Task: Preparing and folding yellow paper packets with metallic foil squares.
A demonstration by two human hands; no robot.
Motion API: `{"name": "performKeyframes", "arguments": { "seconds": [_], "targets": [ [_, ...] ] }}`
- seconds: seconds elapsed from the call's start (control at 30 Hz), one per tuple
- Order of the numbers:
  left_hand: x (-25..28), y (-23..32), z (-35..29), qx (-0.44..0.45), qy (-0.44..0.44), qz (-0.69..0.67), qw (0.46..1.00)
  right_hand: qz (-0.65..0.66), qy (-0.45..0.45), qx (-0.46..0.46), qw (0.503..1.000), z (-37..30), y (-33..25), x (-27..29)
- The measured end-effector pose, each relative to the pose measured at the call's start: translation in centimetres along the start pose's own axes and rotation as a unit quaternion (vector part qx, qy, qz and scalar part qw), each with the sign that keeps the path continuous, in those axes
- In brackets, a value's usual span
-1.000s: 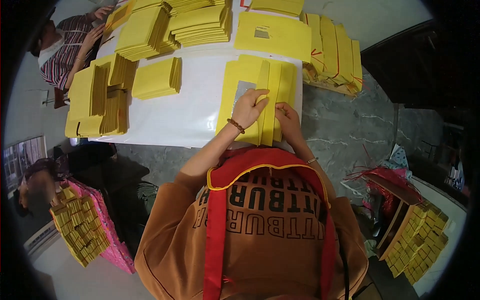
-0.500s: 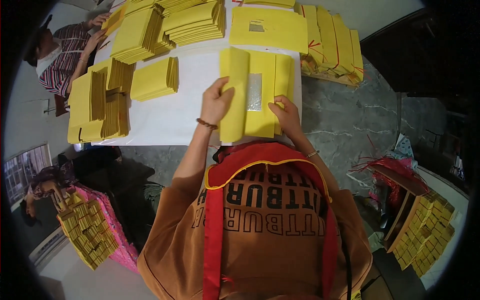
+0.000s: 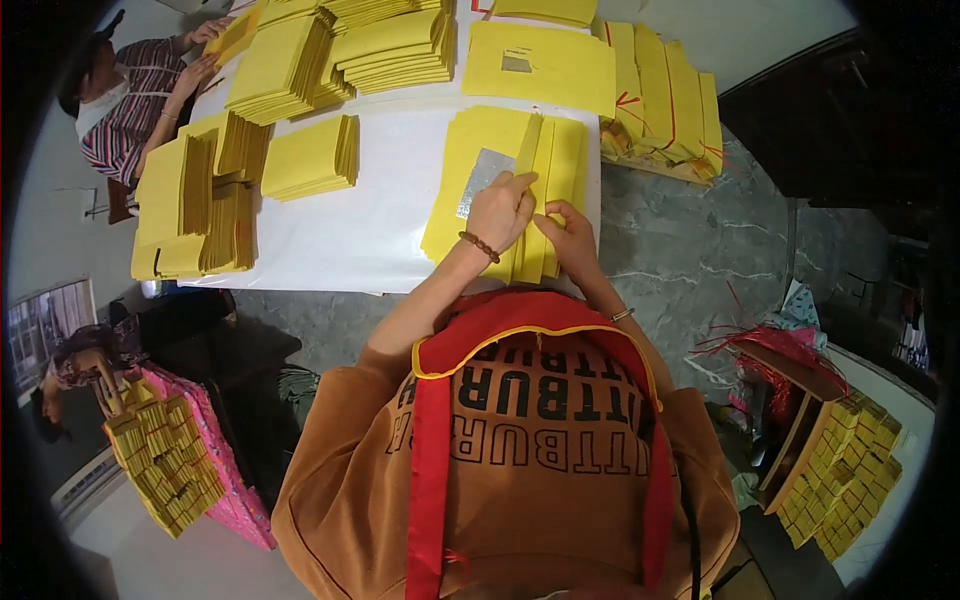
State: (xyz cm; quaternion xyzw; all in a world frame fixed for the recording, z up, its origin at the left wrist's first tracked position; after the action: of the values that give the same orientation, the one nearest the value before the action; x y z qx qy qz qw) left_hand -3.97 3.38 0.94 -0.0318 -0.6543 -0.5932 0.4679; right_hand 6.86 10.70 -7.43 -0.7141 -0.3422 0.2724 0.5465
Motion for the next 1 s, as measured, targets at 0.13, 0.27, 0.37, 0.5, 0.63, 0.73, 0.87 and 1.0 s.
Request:
{"name": "performKeyframes", "arguments": {
  "seconds": [0.13,0.27,0.37,0.5,0.63,0.73,0.87,1.0],
  "targets": [
    [0.0,0.4,0.0,0.003,0.035,0.048,0.998,0.002,-0.008,0.009,1.000,0.1,-0.1,0.0],
    [-0.1,0.9,0.1,0.011,0.005,0.095,0.995,0.027,-0.007,-0.009,1.000,-0.1,-0.6,-0.1],
    [-0.2,0.8,0.0,0.017,-0.002,0.103,0.995,0.002,-0.011,0.027,1.000,-0.2,-1.3,-0.1],
    [-0.3,-0.4,0.2,0.032,0.013,0.058,0.998,0.020,-0.022,0.029,0.999,-0.3,-1.2,-0.1],
    [0.5,-2.0,0.1,0.058,0.005,-0.017,0.998,0.002,-0.030,-0.012,0.999,-0.7,-2.4,-0.4],
    [0.7,-3.2,-0.3,0.068,-0.003,-0.048,0.997,0.014,-0.037,-0.015,0.999,-0.7,-2.3,-0.5],
    [3.7,-4.0,-1.1,0.103,0.014,-0.106,0.989,-0.025,-0.012,0.026,0.999,-0.6,-2.6,-0.3],
    [11.5,-2.7,-2.5,0.104,0.071,-0.095,0.987,-0.014,-0.020,0.016,1.000,-0.5,-2.3,-0.3]
  ]
}}
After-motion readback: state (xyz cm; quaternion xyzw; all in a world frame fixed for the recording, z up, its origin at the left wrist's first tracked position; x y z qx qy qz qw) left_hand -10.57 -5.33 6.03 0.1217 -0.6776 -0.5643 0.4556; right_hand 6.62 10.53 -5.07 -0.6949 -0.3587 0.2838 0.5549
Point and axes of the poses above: each hand's wrist, its own z-axis towards the middle knuckle, its own x-axis out of the back of the hand, y = z × x, the point moved 6 cm from there along z, towards the middle knuckle
